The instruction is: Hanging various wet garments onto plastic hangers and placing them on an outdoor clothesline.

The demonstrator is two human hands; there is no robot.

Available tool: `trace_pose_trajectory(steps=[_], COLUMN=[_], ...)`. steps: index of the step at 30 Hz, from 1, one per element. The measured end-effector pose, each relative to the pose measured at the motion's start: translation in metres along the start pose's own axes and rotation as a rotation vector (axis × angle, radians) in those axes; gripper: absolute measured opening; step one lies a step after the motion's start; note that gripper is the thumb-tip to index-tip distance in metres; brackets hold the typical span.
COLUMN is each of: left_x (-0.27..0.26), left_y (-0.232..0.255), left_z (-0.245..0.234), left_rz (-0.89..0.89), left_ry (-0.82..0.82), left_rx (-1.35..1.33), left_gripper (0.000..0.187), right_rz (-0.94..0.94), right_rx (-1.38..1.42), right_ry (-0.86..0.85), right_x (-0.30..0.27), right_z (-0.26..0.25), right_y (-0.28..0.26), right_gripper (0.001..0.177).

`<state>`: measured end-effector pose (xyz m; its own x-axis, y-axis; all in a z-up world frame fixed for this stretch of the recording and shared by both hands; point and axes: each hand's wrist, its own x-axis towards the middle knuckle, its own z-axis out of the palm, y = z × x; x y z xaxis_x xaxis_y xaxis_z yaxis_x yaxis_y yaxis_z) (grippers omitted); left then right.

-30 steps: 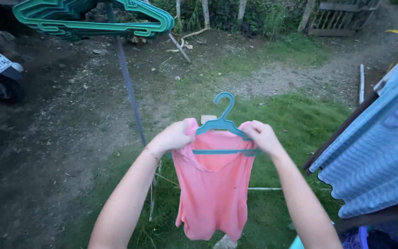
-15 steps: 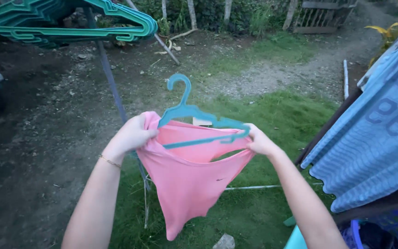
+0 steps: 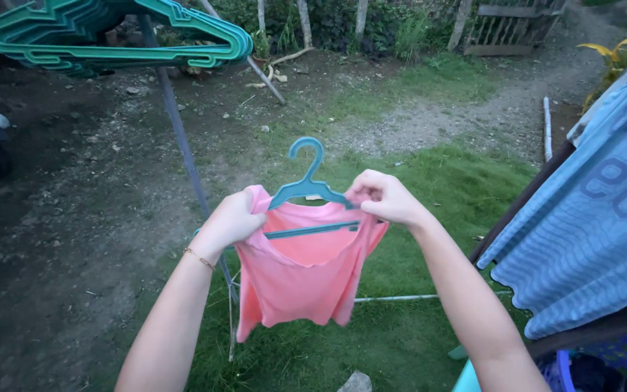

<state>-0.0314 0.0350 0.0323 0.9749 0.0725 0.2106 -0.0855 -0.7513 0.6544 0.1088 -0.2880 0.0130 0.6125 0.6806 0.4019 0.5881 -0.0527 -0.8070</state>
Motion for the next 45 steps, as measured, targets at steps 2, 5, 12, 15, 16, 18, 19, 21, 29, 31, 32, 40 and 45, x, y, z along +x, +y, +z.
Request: trace_pose_trajectory(steps=[2, 5, 12, 15, 16, 18, 19, 21, 29, 31, 32, 40, 45], left_x=[0.01, 0.006, 0.011, 0.021, 0.023, 0.027, 0.022, 0.013, 0.019, 0.021, 0.022, 0.05, 0.078], left_y=[-0.017, 0.001, 0.012, 0.003, 0.004, 0.006, 0.013, 0.026, 0.04, 0.048, 0.052, 0.095, 0.073], left_z=[0.009, 0.006, 0.008, 0.004, -0.004, -0.019, -0.026, -0.042, -0.056, -0.054, -0.048, -0.007, 0.026], left_rz=[0.017, 0.019, 0.044, 0.045, 0.046, -0.166, -0.165, -0.162, -0.385, -0.262, 0.083, 0.184, 0.528], left_ry=[0.047, 0.084, 0.076, -0.166, -0.167, -0.323, -0.323, -0.346, 0.06, 0.189, 0.211, 0.033, 0.596], left_rx=[0.029, -0.029, -0.156, -0.557, -0.557, -0.42, -0.419, -0.54, 0.229, 0.325, 0.267, 0.252, -0.226], left_gripper=[0.028, 0.027, 0.029, 0.025, 0.025, 0.035, 0.035, 0.041, 0.079, 0.071, 0.063, 0.041, 0.118], right_rz=[-0.062, -0.153, 0.089, 0.117, 0.117, -0.066, -0.066, -0.064, -0.07, -0.105, -0.131, -0.177, -0.121], right_rx=[-0.007, -0.053, -0.523, -0.623, -0.624, -0.615, -0.615, -0.616, -0.583, -0.585, -0.604, -0.791, -0.889], right_ry=[0.021, 0.081, 0.211, 0.293, 0.294, 0.337, 0.339, 0.389, 0.53, 0.542, 0.536, 0.607, 0.781], right_x=[0.001, 0.001, -0.011, -0.016, -0.018, -0.021, -0.022, -0.023, -0.019, -0.017, -0.016, -0.024, -0.041], right_z=[-0.003, -0.002, 0.027, 0.026, 0.022, 0.014, 0.01, 0.001, -0.026, -0.03, -0.031, -0.06, -0.093], right_y=[-0.017, -0.026, -0.044, -0.047, -0.047, -0.047, -0.05, -0.058, -0.053, -0.056, -0.06, -0.089, -0.116], right_gripper=[0.03, 0.037, 0.04, 0.035, 0.035, 0.034, 0.034, 0.034, 0.033, 0.032, 0.032, 0.031, 0.028])
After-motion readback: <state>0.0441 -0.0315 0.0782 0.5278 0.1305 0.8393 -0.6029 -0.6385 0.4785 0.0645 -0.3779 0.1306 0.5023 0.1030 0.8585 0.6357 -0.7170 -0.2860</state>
